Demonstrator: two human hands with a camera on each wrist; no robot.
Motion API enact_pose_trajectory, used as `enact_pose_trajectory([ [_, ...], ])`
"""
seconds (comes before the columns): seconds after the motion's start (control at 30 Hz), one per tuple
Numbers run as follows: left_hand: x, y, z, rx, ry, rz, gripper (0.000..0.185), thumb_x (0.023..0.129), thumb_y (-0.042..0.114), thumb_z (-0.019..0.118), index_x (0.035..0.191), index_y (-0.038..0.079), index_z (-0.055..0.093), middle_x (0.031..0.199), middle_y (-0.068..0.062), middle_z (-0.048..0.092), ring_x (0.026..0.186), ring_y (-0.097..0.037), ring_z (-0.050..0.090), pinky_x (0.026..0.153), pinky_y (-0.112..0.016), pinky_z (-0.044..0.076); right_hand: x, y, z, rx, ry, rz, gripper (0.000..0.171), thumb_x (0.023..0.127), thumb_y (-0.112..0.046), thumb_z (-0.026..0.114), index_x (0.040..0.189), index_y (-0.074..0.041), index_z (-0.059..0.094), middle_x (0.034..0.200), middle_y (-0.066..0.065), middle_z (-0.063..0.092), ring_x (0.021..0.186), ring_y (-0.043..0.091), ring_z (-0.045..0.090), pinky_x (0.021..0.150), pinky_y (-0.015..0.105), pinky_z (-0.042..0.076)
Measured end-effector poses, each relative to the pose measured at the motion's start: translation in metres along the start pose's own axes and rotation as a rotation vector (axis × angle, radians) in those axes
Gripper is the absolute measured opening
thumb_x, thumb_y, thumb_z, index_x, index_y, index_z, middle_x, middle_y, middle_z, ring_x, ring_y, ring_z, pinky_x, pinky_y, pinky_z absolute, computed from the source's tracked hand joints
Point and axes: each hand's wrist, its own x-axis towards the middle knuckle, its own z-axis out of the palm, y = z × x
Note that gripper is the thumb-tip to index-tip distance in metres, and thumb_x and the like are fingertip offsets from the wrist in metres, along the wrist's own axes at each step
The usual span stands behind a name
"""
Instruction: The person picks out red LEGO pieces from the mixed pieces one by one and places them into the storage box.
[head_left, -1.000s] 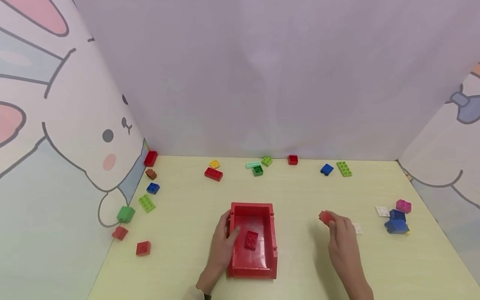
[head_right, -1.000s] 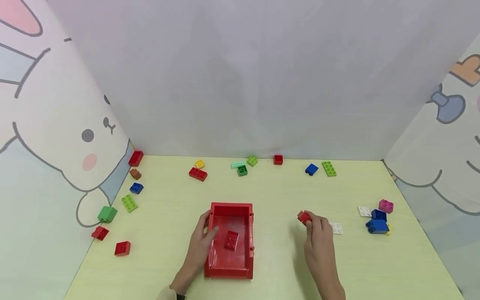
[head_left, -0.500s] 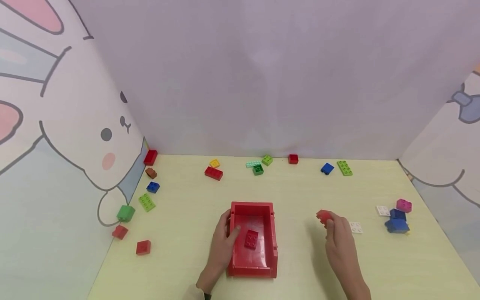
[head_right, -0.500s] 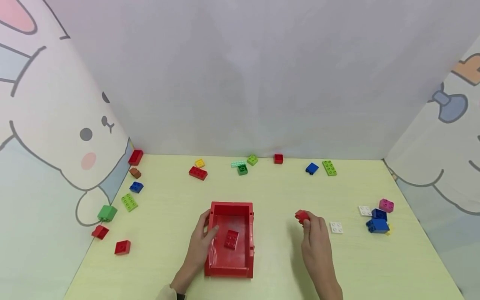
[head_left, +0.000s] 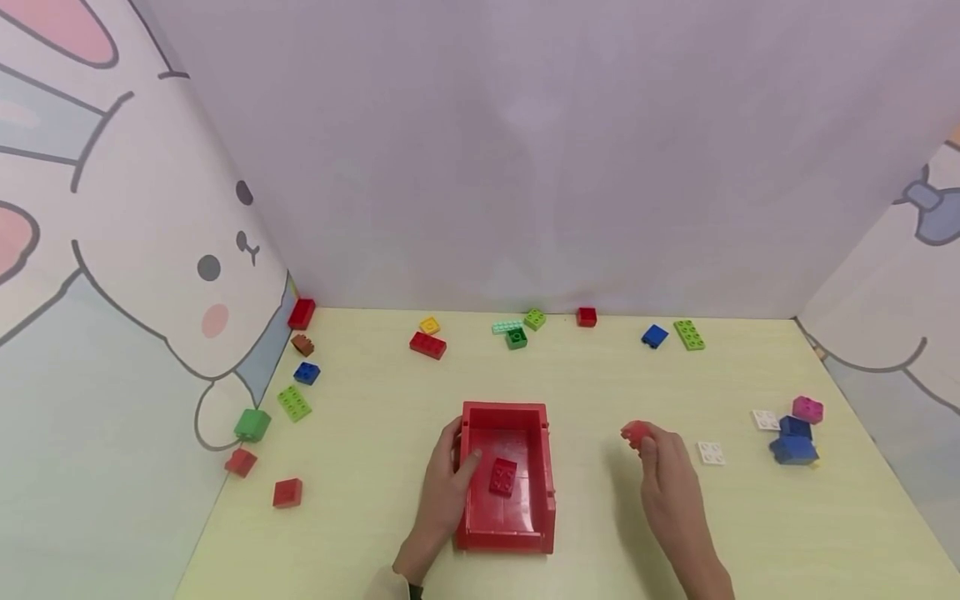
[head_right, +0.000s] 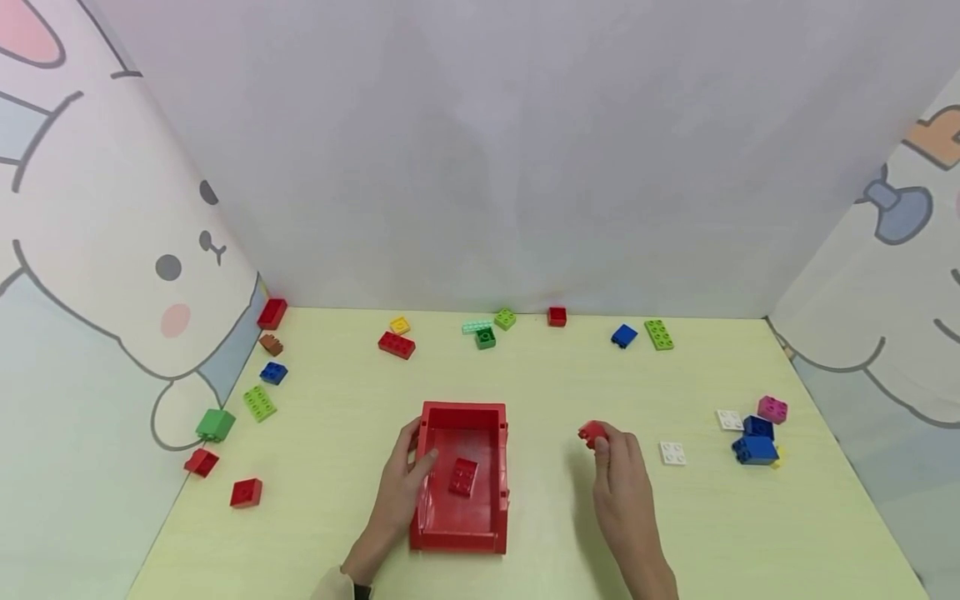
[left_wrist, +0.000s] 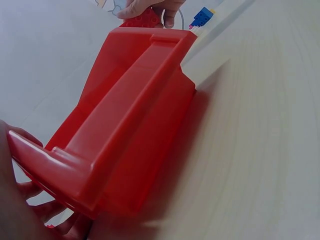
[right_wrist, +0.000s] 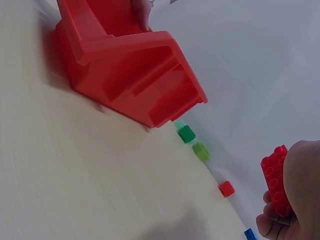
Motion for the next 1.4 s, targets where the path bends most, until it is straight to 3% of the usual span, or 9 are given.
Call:
enact_pose_trajectory([
  [0.27,0.001,-0.002,0.0,0.012,0.002,0.006,0.069,0.097,0.018,0.072,0.157,0.028,0.039,0.153,0.001,0.051,0.142,-0.028,0.051,0.106,-0.044,0.058,0.0,-0.002,0.005,0.014,0.021,-0.054,0.021,0.111,-0.016,0.048,0.119,-0.007,0.065,0.106,0.004,0.063,0.097,-0.004,0.042,0.082,0.013,0.037],
  [0.9,0.0,0.0,0.0,-0.001,-0.002,0.004,0.067,0.099,0.018,0.07,0.158,0.026,0.039,0.154,0.0,0.051,0.143,-0.028,0.051,0.108,-0.047,0.056,0.002,-0.014,0.01,0.031,0.024,-0.071,0.018,0.11,-0.017,0.052,0.111,-0.01,0.069,0.099,-0.001,0.063,0.093,-0.002,0.047,0.079,0.015,0.04],
  [1.4,0.0,0.001,-0.001,-0.005,-0.009,0.01,0.068,0.099,0.018,0.07,0.158,0.024,0.038,0.154,-0.001,0.05,0.143,-0.028,0.051,0.108,-0.046,0.056,0.004,-0.032,0.012,0.006,-0.064,-0.026,0.019,0.11,-0.025,0.053,0.12,-0.015,0.066,0.102,-0.002,0.059,0.094,0.006,0.045,0.076,0.015,0.043],
])
